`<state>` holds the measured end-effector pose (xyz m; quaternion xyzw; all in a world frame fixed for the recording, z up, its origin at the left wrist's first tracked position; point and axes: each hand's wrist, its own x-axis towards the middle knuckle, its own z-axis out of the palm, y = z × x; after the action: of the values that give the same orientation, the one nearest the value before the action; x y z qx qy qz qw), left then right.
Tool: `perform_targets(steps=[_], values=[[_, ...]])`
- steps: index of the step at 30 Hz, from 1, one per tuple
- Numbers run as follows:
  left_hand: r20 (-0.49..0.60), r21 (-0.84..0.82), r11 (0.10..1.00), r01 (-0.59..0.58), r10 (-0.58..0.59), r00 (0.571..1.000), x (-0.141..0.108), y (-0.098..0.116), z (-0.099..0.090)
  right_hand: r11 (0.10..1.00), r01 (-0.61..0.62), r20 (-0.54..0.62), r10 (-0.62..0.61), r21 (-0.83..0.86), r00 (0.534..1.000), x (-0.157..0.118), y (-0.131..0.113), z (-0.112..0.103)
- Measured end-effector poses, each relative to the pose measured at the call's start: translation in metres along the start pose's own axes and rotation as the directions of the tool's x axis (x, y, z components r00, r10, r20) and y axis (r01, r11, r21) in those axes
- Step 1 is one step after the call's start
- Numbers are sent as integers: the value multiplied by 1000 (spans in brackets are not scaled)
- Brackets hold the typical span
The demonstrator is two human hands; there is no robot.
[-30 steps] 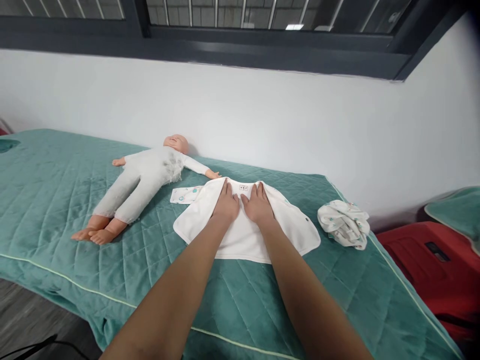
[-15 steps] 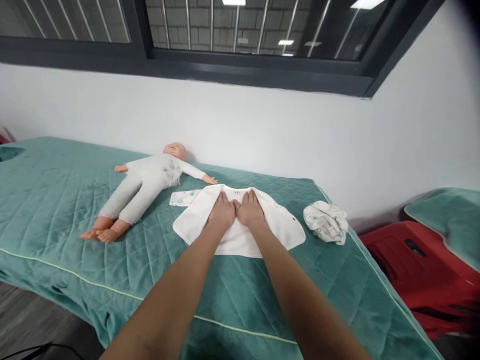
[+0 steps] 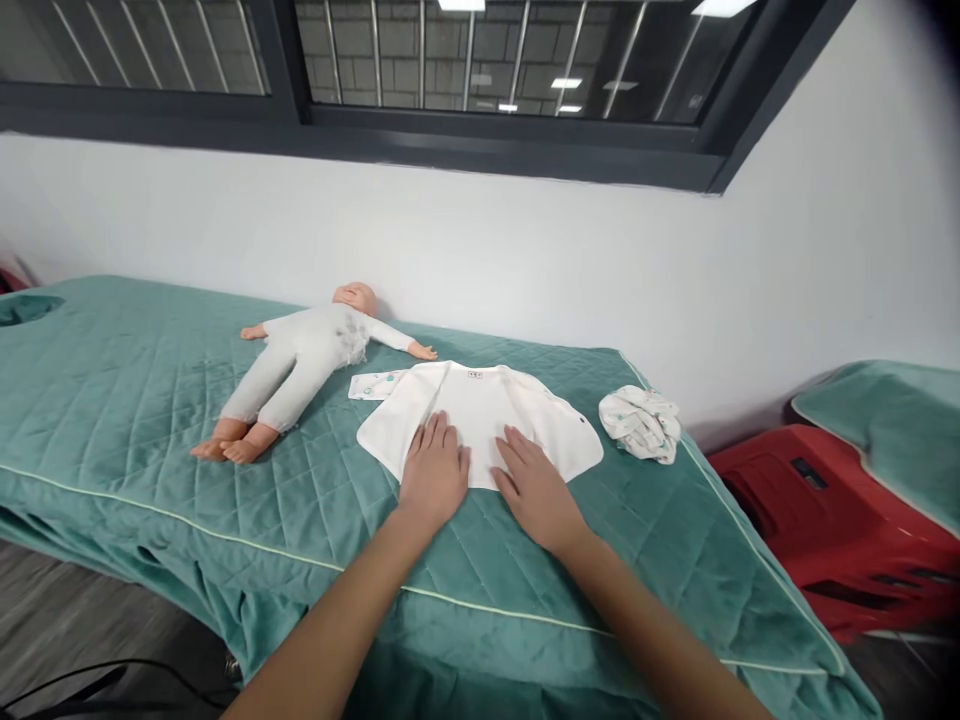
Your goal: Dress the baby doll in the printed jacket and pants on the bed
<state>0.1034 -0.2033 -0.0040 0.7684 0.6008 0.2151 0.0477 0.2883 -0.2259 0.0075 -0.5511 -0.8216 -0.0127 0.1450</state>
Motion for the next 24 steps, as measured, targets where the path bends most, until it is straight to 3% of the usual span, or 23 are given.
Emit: perform_targets(steps=[3, 10, 17, 20, 24], values=[[-20, -67, 989, -135, 134, 991, -28, -6, -12, 1000, -3, -114, 0, -22, 994, -22, 8, -14], [-54, -96, 976, -194, 189, 980, -39, -11, -20, 987, 74, 41, -68, -142, 997, -19, 29, -31], [-150, -110, 966, -233, 216, 965, -45, -21, -28, 974, 110, 65, -99, -200, 993, -20, 28, -34], [-242, -105, 975, -194, 164, 956, -36, -52, -46, 973, 132, 42, -126, -191, 991, -9, 21, -40], [-410, -38, 999, 6, -21, 912, -7, -133, -86, 995, 96, 0, -96, 37, 995, 48, -3, -37]])
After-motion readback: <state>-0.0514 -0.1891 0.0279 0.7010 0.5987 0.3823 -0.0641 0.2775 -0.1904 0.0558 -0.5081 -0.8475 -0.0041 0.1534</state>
